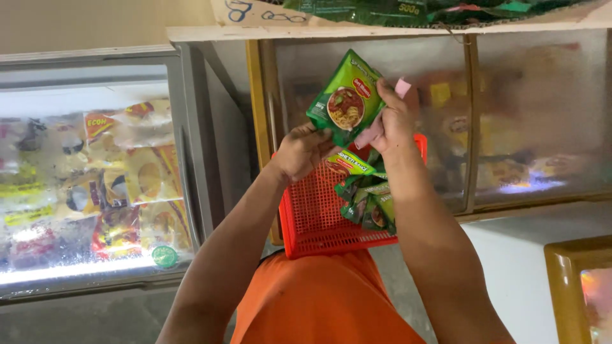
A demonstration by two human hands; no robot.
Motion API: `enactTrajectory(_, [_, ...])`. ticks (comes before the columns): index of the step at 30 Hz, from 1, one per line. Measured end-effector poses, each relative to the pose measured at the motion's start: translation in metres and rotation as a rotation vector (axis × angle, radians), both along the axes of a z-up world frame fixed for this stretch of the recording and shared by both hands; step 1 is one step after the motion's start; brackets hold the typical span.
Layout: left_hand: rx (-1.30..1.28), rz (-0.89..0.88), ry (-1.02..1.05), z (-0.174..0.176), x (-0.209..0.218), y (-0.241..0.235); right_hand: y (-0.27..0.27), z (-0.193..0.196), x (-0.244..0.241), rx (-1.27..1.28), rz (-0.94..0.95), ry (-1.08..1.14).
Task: Cleaning individual sauce packets with a cloth and organizing them on a grocery shelf.
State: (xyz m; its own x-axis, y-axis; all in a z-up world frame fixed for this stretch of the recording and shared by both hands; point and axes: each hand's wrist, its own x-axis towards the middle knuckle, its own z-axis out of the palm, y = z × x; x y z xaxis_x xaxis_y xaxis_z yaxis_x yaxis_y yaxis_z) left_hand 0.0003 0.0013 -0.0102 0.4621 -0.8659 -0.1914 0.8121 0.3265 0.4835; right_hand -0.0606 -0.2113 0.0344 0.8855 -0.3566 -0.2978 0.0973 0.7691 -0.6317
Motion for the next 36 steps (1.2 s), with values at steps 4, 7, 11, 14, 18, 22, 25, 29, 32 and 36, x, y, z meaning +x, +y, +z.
enactTrajectory(4, [0.072, -0.060, 0.017, -0.003, -0.003, 0.007, 0.007, 0.000, -0.008, -0.016, -0.017, 0.062])
enactTrajectory(7, [0.018, 0.025, 0.010, 0.005, -0.003, 0.007, -0.003, -0.021, -0.006, -0.023, -0.062, 0.030])
enactTrajectory(11, [0.007, 0.119, -0.095, -0.019, -0.007, 0.005, 0.009, 0.000, -0.007, -0.028, -0.061, 0.054])
enactTrajectory(14, [0.139, 0.227, -0.292, -0.021, -0.008, 0.000, 0.013, -0.005, -0.004, -0.031, -0.045, 0.081])
enactTrajectory(18, [0.188, 0.368, -0.218, -0.013, -0.003, -0.002, 0.015, -0.015, 0.002, -0.035, -0.086, 0.081])
enactTrajectory(22, [0.186, 0.302, -0.213, -0.017, 0.006, 0.004, -0.004, -0.051, -0.010, -0.072, -0.071, -0.021])
enactTrajectory(25, [0.127, 0.177, -0.201, 0.008, 0.007, 0.028, 0.032, 0.029, -0.006, -0.294, -0.106, -0.050])
enactTrajectory(29, [-0.249, 0.003, 0.123, 0.043, 0.009, 0.052, 0.061, 0.096, -0.011, -0.672, -0.174, -0.041])
enactTrajectory(32, [-0.212, -0.033, 0.202, 0.059, 0.018, 0.061, 0.082, 0.152, -0.012, -1.103, -0.039, 0.111])
enactTrajectory(36, [0.059, -0.142, -0.309, 0.106, 0.028, 0.087, 0.092, 0.159, -0.001, -1.143, 0.277, 0.093])
